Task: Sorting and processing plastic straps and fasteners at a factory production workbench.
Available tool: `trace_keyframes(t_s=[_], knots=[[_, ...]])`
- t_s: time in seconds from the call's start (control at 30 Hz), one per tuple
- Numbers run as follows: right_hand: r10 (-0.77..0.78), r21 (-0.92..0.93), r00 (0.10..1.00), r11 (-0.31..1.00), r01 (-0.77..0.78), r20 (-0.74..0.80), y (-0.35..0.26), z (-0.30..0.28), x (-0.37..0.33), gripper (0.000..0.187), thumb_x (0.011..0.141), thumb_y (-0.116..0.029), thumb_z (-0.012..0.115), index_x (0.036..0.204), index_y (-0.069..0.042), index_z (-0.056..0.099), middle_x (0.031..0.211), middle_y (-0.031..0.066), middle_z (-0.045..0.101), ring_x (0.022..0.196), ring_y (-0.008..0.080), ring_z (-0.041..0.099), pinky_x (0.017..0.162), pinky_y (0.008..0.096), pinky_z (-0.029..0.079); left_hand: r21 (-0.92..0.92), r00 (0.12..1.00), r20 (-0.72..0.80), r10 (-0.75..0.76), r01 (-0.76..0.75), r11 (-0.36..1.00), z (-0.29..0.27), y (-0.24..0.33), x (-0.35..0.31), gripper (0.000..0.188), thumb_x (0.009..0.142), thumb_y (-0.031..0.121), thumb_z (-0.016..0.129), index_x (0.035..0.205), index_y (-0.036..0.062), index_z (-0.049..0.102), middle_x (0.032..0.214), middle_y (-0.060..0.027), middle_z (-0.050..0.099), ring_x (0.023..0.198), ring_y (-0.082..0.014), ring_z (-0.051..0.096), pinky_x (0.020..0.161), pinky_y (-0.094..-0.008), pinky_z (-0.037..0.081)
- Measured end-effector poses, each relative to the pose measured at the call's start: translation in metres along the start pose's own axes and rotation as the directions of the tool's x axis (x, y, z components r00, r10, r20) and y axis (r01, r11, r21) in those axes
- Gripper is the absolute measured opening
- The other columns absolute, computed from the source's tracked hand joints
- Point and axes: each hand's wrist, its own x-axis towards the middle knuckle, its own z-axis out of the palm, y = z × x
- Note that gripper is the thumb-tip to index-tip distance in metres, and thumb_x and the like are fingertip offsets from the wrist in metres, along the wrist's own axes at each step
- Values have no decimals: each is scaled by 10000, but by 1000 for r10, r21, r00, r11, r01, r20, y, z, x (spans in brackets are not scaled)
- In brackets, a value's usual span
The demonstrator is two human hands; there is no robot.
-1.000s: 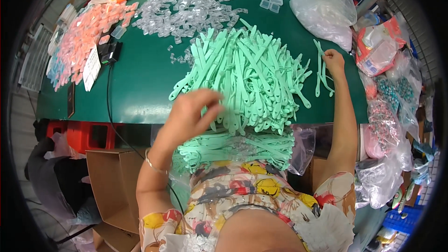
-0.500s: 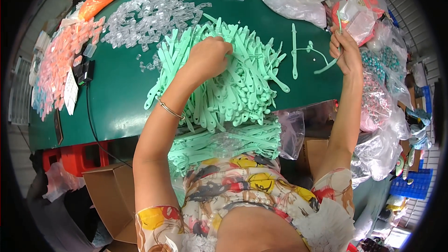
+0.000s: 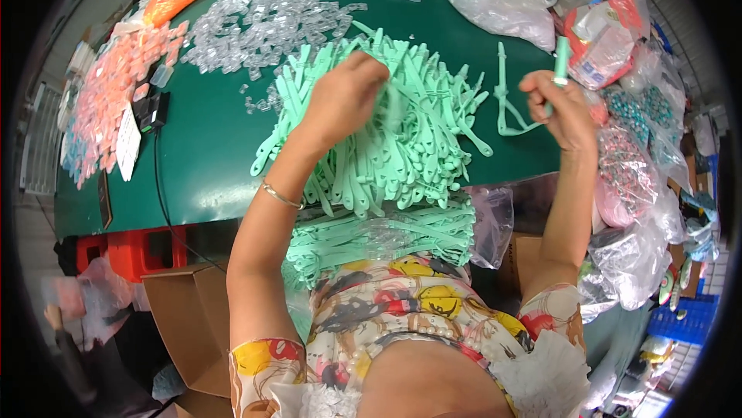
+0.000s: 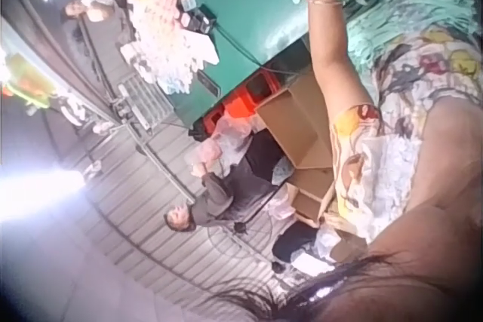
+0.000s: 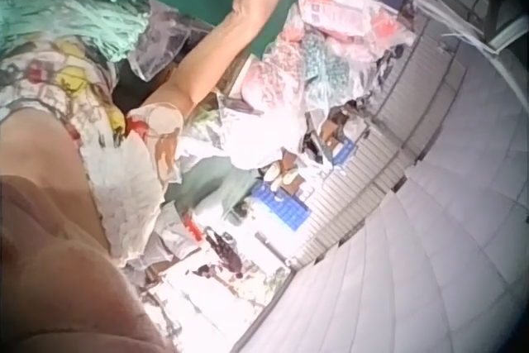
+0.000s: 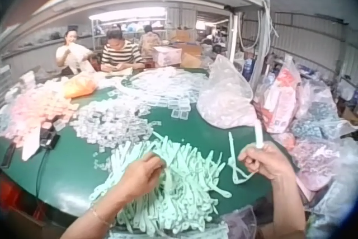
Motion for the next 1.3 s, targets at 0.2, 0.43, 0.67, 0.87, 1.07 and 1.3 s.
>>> trace_keyframes(t_s=[0.2, 0.43, 0.67, 0.87, 1.07, 1.3], knots=[[142, -28, 969, 990, -140, 202, 22, 62, 14, 311, 897, -262, 469, 892, 31, 574, 638, 1, 500, 480, 47, 378, 430, 178, 282, -227, 944, -304, 128, -202, 953, -5, 32, 13, 207, 694, -89, 550, 852, 44, 557, 886, -99, 566, 740, -241, 575, 587, -296, 466], [204, 264, 965, 933, -243, 165, 48, 83, 25, 287, 846, -239, 568, 994, 4, 532, 788, 36, 546, 533, 49, 408, 469, 178, 341, -82, 884, -75, 462, -467, 880, 40, 70, -10, 255, 597, -54, 581, 821, 68, 573, 929, -69, 571, 842, -241, 563, 740, -338, 446], [-164, 362, 985, 917, 169, -46, 10, 46, 1, 287, 871, -247, 514, 1035, -12, 506, 623, -6, 474, 513, 53, 383, 458, 178, 270, -240, 885, 103, 454, -420, 875, 47, 84, -12, 261, 621, -16, 595, 872, 49, 568, 1004, -77, 557, 885, -276, 544, 770, -358, 431], [-408, 175, 892, 880, 441, -194, -21, 26, -30, 287, 899, -241, 457, 1050, 2, 482, 540, -13, 418, 532, 82, 356, 494, 229, 277, -736, 966, 6, 260, -172, 655, 47, 77, 10, 149, 732, 11, 574, 875, 46, 601, 1023, -85, 581, 909, -217, 552, 784, -321, 444], [-559, 313, 829, 781, 541, -39, -17, 23, -38, 263, 901, -268, 451, 994, -28, 504, 507, -30, 385, 493, 79, 292, 472, 229, 222, -615, 943, 230, -242, 334, 715, 58, 47, 17, 128, 792, 67, 527, 872, 9, 608, 818, -81, 628, 709, -172, 586, 621, -264, 464], [-110, 251, 991, 960, 127, -78, 14, 44, -81, 290, 863, -213, 530, 1006, 26, 449, 510, -13, 338, 402, 71, 295, 366, 200, 243, -391, 978, 149, -147, 195, 900, 33, 18, 32, 146, 776, 91, 558, 878, -1, 609, 812, -95, 630, 705, -152, 589, 624, -272, 475]])
